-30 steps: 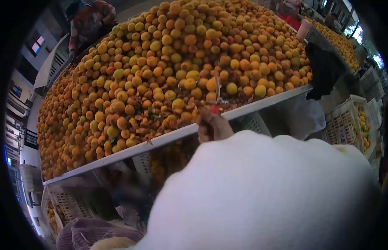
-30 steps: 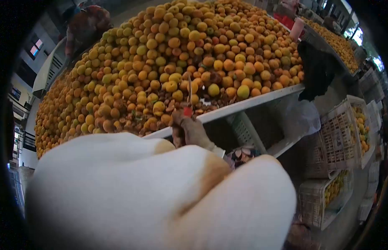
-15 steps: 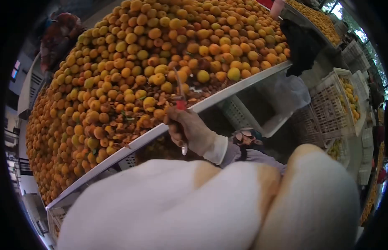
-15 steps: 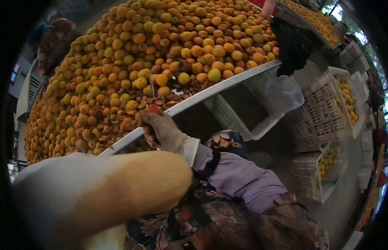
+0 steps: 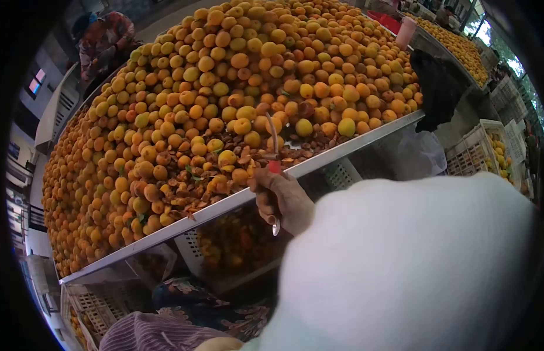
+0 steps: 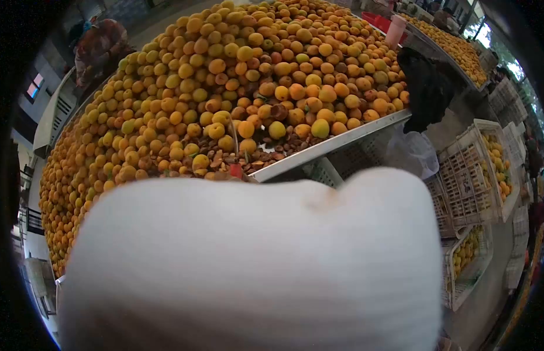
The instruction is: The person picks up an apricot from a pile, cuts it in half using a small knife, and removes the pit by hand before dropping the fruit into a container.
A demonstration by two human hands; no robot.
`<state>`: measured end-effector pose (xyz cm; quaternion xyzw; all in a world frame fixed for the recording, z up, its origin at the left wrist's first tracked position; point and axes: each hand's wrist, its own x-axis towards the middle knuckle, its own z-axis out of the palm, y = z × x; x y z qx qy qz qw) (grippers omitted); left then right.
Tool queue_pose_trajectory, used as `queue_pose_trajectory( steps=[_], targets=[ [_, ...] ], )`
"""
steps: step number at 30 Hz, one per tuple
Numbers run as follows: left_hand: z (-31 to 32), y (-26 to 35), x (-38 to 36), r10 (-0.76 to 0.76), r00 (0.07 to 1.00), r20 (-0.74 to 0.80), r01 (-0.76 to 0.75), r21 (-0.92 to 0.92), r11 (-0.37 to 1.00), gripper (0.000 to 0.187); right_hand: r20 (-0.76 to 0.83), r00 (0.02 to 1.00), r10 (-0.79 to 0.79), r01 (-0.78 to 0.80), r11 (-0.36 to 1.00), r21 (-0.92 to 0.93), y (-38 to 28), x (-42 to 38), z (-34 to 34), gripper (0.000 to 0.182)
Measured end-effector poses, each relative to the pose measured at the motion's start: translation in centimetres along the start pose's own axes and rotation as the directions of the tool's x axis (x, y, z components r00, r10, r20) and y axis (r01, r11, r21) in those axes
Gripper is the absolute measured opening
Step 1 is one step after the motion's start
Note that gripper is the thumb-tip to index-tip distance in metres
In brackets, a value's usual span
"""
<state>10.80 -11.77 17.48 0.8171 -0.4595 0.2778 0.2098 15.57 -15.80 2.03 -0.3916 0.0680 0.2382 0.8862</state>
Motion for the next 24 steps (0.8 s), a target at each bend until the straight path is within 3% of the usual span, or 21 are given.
queue_pose_trajectory(
  steps=[3,5,6,7,8,10,11,13,20,21,23,24],
  targets=[
    [1.0,1.6,-0.2,0.019,0.998,0.053,-0.014,-0.088,0.996,0.027,-0.143,0.984,0.107,-0.106,0.994,0.009,1.4,-0.7,0.7,0.018],
    [1.9,2.2,0.7,0.048,0.999,0.004,-0.047,-0.119,0.992,0.027,-0.225,0.966,0.129,-0.144,0.988,-0.053,-0.7,-1.1,0.4,0.017],
    [2.1,2.5,1.0,0.058,0.998,-0.019,-0.06,-0.125,0.99,0.027,-0.29,0.91,0.297,-0.293,0.954,0.056,-2.0,-2.5,1.3,0.017],
    [2.4,2.8,1.2,0.07,0.997,-0.027,-0.073,-0.139,0.988,0.027,0.05,0.979,0.198,-0.178,0.703,0.689,-1.3,-4.2,2.8,0.018],
    [2.9,3.5,1.5,0.082,0.996,-0.041,-0.088,-0.174,0.981,0.027,0.01,0.982,0.188,-0.142,0.707,0.693,-0.7,-3.6,1.9,0.018],
    [3.7,4.4,2.6,0.116,0.988,-0.097,-0.136,-0.225,0.965,0.027,-0.037,0.998,0.056,-0.047,0.975,0.217,0.4,-0.6,-1.7,0.009],
    [3.6,4.1,2.3,0.121,0.987,-0.109,-0.142,-0.208,0.968,0.027,0.005,1.0,0.015,-0.015,0.998,-0.054,1.3,0.9,-2.4,0.005],
    [3.1,3.6,1.1,0.094,0.993,-0.073,-0.105,-0.174,0.979,0.027,-0.004,0.998,0.06,-0.06,0.998,-0.028,1.3,0.4,-1.9,0.007],
    [3.4,2.2,0.5,0.088,0.993,-0.084,-0.095,-0.08,0.992,0.027,-0.252,0.963,0.098,-0.109,0.993,-0.032,0.4,-2.1,0.4,0.025],
    [3.6,2.1,0.6,0.094,0.991,-0.096,-0.101,-0.072,0.992,0.027,-0.142,0.989,0.052,-0.06,0.997,-0.051,0.0,-1.7,0.2,0.024],
    [3.2,1.3,-0.3,0.083,0.994,-0.067,-0.084,-0.009,0.996,0.027,-0.054,0.993,0.106,-0.102,0.993,0.063,0.9,-0.6,-1.3,0.023],
    [3.0,1.1,-0.8,0.065,0.997,-0.047,-0.064,0.012,0.998,0.027,0.026,0.999,0.029,-0.029,1.0,-0.004,0.1,-1.4,-1.0,0.022]
  ],
)
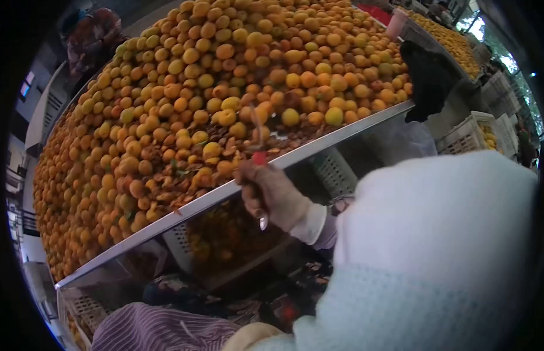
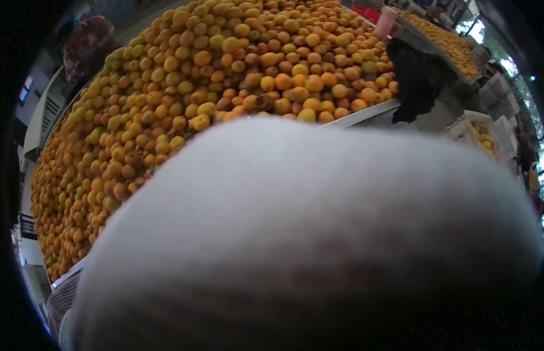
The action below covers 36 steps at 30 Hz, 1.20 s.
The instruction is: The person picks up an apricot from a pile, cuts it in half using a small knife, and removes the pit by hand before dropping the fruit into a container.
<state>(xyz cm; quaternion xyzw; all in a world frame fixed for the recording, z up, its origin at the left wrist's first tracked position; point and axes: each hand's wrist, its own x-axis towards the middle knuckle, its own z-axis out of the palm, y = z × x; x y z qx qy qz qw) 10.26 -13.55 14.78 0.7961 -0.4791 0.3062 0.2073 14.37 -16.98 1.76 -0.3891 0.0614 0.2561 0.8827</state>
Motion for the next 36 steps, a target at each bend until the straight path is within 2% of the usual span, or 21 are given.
queue_pose_trajectory(
  steps=[1,3,4,5,6,7,8,10,11,16,18,21,26,29,31,32,33,34,35,36],
  targets=[
    [-0.2,-0.2,-0.2,0.006,1.0,0.019,-0.007,0.011,1.0,0.027,0.01,1.0,0.001,-0.001,1.0,0.019,-0.1,-0.1,1.4,0.022],
    [0.9,0.6,0.2,0.023,1.0,0.004,-0.023,-0.028,0.999,0.027,-0.308,0.948,0.077,-0.158,0.955,-0.251,-2.1,-2.5,3.1,0.027],
    [1.2,0.8,0.4,0.033,0.999,-0.007,-0.033,-0.036,0.999,0.027,-0.479,0.87,0.117,-0.205,0.969,-0.136,-3.4,-5.3,5.7,0.036],
    [1.4,0.8,0.7,0.036,0.999,-0.02,-0.036,-0.028,0.999,0.027,-0.479,0.871,0.109,-0.203,0.968,-0.148,-3.4,-5.9,6.0,0.036],
    [1.6,1.0,0.7,0.035,0.999,-0.022,-0.035,-0.037,0.999,0.027,-0.309,0.925,0.222,-0.197,0.974,0.109,-3.1,-6.7,6.3,0.037],
    [1.8,1.2,0.8,0.042,0.999,-0.03,-0.044,-0.05,0.998,0.027,-0.116,0.957,0.267,-0.211,0.911,0.355,-2.7,-7.3,6.4,0.038],
    [1.9,1.4,0.9,0.05,0.998,-0.038,-0.052,-0.063,0.997,0.027,0.086,0.964,0.25,-0.254,0.783,0.568,-2.6,-7.8,6.6,0.04],
    [2.7,1.9,1.8,0.078,0.994,-0.07,-0.084,-0.085,0.993,0.027,0.43,0.902,0.034,-0.405,0.412,0.817,-3.1,-8.5,6.1,0.046],
    [2.9,2.3,2.0,0.09,0.993,-0.078,-0.098,-0.1,0.99,0.027,0.411,0.911,0.023,-0.383,0.415,0.825,-3.0,-8.8,5.3,0.046],
    [4.9,4.2,4.5,0.18,0.969,-0.172,-0.212,-0.189,0.959,0.027,0.128,0.992,-0.013,-0.079,0.726,0.683,-2.1,-9.9,2.0,0.036],
    [4.6,4.0,3.9,0.181,0.971,-0.153,-0.208,-0.178,0.962,0.026,0.07,0.998,0.001,-0.043,0.799,0.6,-1.0,-9.2,1.8,0.032],
    [3.9,3.0,3.1,0.192,0.974,-0.117,-0.205,-0.117,0.972,0.026,0.027,1.0,0.005,-0.017,0.893,0.449,-2.7,-6.0,0.8,0.028],
    [2.6,1.3,1.1,0.158,0.986,-0.05,-0.159,-0.015,0.987,0.026,-0.036,0.999,0.02,-0.014,0.987,0.161,-0.6,-2.6,0.6,0.022],
    [2.3,0.2,1.2,0.153,0.985,-0.082,-0.147,0.072,0.987,0.026,-0.061,0.998,-0.031,0.026,0.995,-0.092,-0.3,-0.8,-0.1,0.022],
    [1.4,-1.1,1.3,0.167,0.984,-0.065,-0.155,0.153,0.976,0.026,-0.087,0.993,0.08,-0.079,0.997,0.017,-0.1,-0.1,-0.4,0.021],
    [0.8,-1.4,0.7,0.141,0.989,-0.037,-0.132,0.187,0.974,0.026,-0.135,0.99,0.033,-0.038,0.999,-0.039,-0.3,-0.2,-0.1,0.022],
    [0.3,-1.5,0.2,0.136,0.991,0.001,-0.134,0.196,0.971,0.026,-0.054,0.999,0.002,0.001,0.999,0.048,0.0,-0.4,-0.8,0.024],
    [-0.5,-1.9,-0.5,0.137,0.988,0.065,-0.148,0.218,0.965,0.026,-0.129,0.991,0.026,-0.025,1.0,0.006,-0.8,-0.7,-0.4,0.025],
    [-1.8,-1.9,-2.2,0.105,0.98,0.167,-0.142,0.231,0.962,0.026,-0.152,0.987,0.043,-0.037,0.998,0.042,-0.8,0.0,-1.2,0.024],
    [-2.8,-1.4,-3.5,0.06,0.971,0.231,-0.116,0.237,0.965,0.026,-0.147,0.989,0.017,-0.019,1.0,-0.014,-1.4,-0.7,-0.8,0.023]
  ],
)
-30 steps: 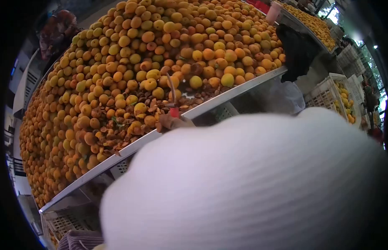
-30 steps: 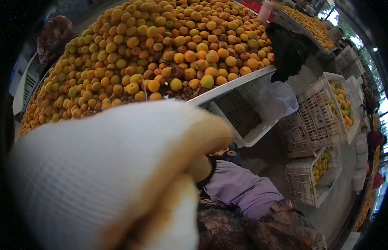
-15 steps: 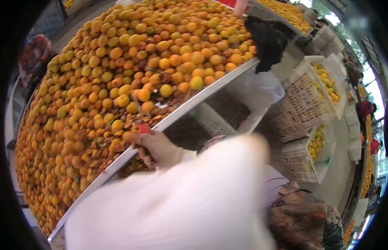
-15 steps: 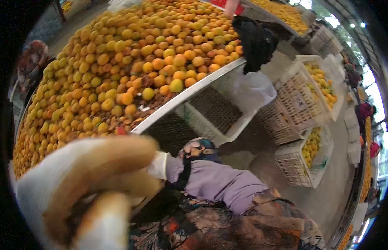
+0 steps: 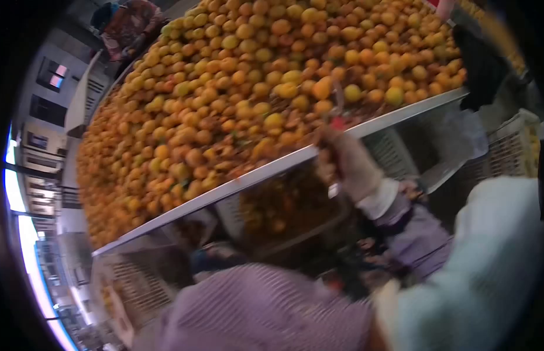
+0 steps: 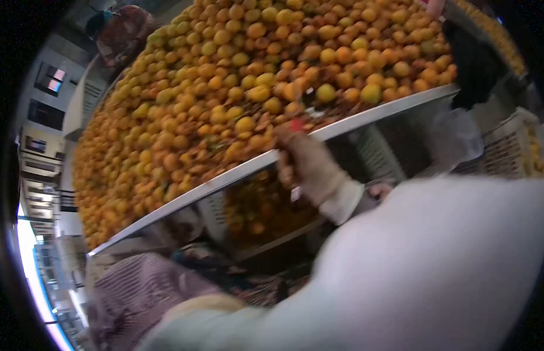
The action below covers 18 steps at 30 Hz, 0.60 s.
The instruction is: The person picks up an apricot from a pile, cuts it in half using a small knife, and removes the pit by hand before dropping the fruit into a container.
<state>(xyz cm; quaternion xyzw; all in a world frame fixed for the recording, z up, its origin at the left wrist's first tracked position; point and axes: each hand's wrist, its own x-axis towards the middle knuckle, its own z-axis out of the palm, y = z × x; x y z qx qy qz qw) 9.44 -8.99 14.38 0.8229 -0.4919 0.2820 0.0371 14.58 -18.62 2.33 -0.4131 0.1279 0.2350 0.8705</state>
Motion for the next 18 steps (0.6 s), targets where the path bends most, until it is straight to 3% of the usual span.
queue_pose_trajectory(
  steps=[1,3,4,5,6,7,9,10,13,14,15,16,18],
  targets=[
    [-0.8,-0.2,-0.5,0.012,0.999,0.048,-0.013,0.005,1.0,0.026,0.102,0.988,-0.116,0.117,0.993,0.001,0.0,0.1,-0.4,0.023],
    [-2.1,0.7,0.4,0.036,0.995,0.09,-0.033,-0.039,0.999,0.026,-0.015,0.999,-0.035,0.033,0.993,-0.111,-0.6,0.9,-1.4,0.021],
    [-2.4,-0.4,2.1,-0.289,0.927,0.237,0.374,-0.57,0.732,0.026,-0.043,0.995,-0.089,0.083,0.988,-0.129,-1.4,0.5,-1.4,0.021],
    [-2.8,-2.3,4.0,-0.375,0.78,0.502,0.569,-0.817,0.09,0.025,-0.044,0.989,-0.14,0.139,0.989,-0.044,-2.0,0.3,-0.6,0.02],
    [-3.6,-3.6,3.8,-0.533,0.72,0.443,0.622,-0.753,0.214,0.028,-0.061,0.982,-0.179,0.181,0.983,0.032,-1.9,0.3,-0.1,0.019],
    [-4.4,-5.2,2.7,-0.517,0.837,0.179,0.519,-0.561,0.645,0.028,-0.077,0.98,-0.182,0.189,0.976,0.107,-1.4,-0.4,-0.7,0.018],
    [-0.8,-4.2,0.5,-0.543,0.815,0.204,0.525,-0.657,0.541,0.028,-0.119,0.986,-0.12,0.12,0.993,-0.004,-1.5,0.5,-1.7,0.018],
    [-0.2,-4.4,-0.7,-0.565,0.791,0.237,0.56,-0.653,0.51,0.028,-0.061,0.98,-0.187,0.186,0.982,-0.02,-1.4,0.6,-2.2,0.02],
    [-2.0,-4.0,-2.5,-0.625,0.748,0.225,0.595,-0.645,0.48,0.028,-0.023,0.995,-0.095,0.095,0.995,-0.025,-2.2,-0.5,-1.3,0.025],
    [-1.6,-3.6,-2.4,-0.609,0.747,0.267,0.597,-0.673,0.437,0.028,0.022,0.99,-0.142,0.143,0.988,-0.053,-2.7,-0.7,-1.8,0.023],
    [-1.5,-2.9,-2.9,-0.57,0.744,0.348,0.617,-0.685,0.387,0.028,0.047,0.983,-0.175,0.177,0.983,-0.042,-2.0,-0.6,-1.9,0.021],
    [-1.2,-2.2,-3.1,-0.579,0.73,0.363,0.626,-0.696,0.352,0.028,-0.049,0.992,-0.117,0.119,0.992,0.04,-1.8,-0.1,-1.8,0.023],
    [-1.3,-2.4,-3.7,-0.588,0.722,0.364,0.634,-0.688,0.352,0.027,0.003,0.992,-0.124,0.124,0.992,0.019,-2.2,0.0,-1.0,0.025]
  ],
)
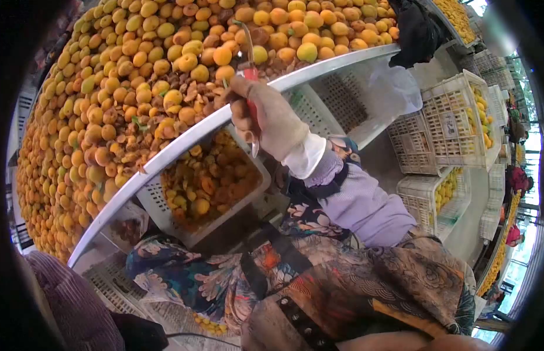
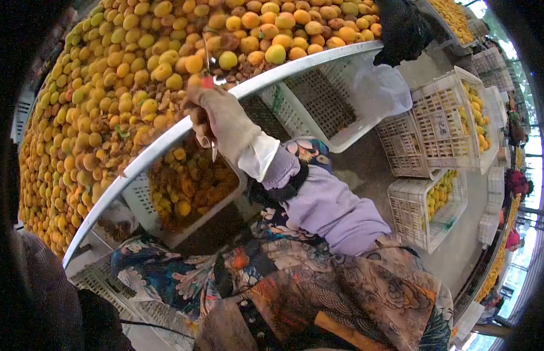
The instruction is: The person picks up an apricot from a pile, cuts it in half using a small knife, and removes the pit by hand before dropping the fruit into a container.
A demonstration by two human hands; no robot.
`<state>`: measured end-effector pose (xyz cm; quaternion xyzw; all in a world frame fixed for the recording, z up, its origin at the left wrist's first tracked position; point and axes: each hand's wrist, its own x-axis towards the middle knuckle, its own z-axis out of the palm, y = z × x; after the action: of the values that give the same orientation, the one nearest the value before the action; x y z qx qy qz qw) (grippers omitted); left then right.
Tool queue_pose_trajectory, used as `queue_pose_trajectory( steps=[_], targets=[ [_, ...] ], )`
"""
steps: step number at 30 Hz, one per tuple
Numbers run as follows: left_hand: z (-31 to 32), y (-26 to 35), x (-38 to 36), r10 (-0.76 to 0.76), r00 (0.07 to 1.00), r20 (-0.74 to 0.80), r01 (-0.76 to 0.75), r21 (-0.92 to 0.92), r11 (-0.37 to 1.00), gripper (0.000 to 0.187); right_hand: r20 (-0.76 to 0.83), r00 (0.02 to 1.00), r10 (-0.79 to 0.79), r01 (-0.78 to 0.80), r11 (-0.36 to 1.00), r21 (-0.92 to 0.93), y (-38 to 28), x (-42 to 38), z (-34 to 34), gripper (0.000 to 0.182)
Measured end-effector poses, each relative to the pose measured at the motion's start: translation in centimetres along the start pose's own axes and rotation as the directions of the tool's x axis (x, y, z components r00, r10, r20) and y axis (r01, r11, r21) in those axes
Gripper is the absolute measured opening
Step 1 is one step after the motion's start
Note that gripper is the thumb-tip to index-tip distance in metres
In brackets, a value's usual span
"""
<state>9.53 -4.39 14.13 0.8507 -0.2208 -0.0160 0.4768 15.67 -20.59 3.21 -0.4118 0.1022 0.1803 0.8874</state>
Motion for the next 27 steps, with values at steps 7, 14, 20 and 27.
queue_pose_trajectory(
  steps=[7,14,20,27],
  targets=[
    [2.4,-1.1,2.8,0.141,0.99,0.0,-0.139,-0.149,0.979,0.027,-0.018,0.994,0.111,-0.112,0.989,-0.091,0.5,-0.6,-0.7,0.023],
    [1.5,-2.0,2.3,0.098,0.995,0.01,-0.095,-0.146,0.985,0.027,0.001,0.994,0.106,-0.105,0.99,-0.096,0.7,-0.7,0.2,0.023],
    [1.2,-1.6,0.6,-0.008,1.0,0.018,0.011,-0.156,0.988,0.027,0.03,0.997,0.075,-0.071,0.989,-0.132,1.2,-1.2,-0.4,0.026],
    [1.1,-1.4,-0.5,-0.077,0.996,-0.033,0.07,-0.184,0.98,0.027,0.076,0.996,0.045,-0.034,0.988,-0.15,1.3,-1.4,0.0,0.022]
  ],
)
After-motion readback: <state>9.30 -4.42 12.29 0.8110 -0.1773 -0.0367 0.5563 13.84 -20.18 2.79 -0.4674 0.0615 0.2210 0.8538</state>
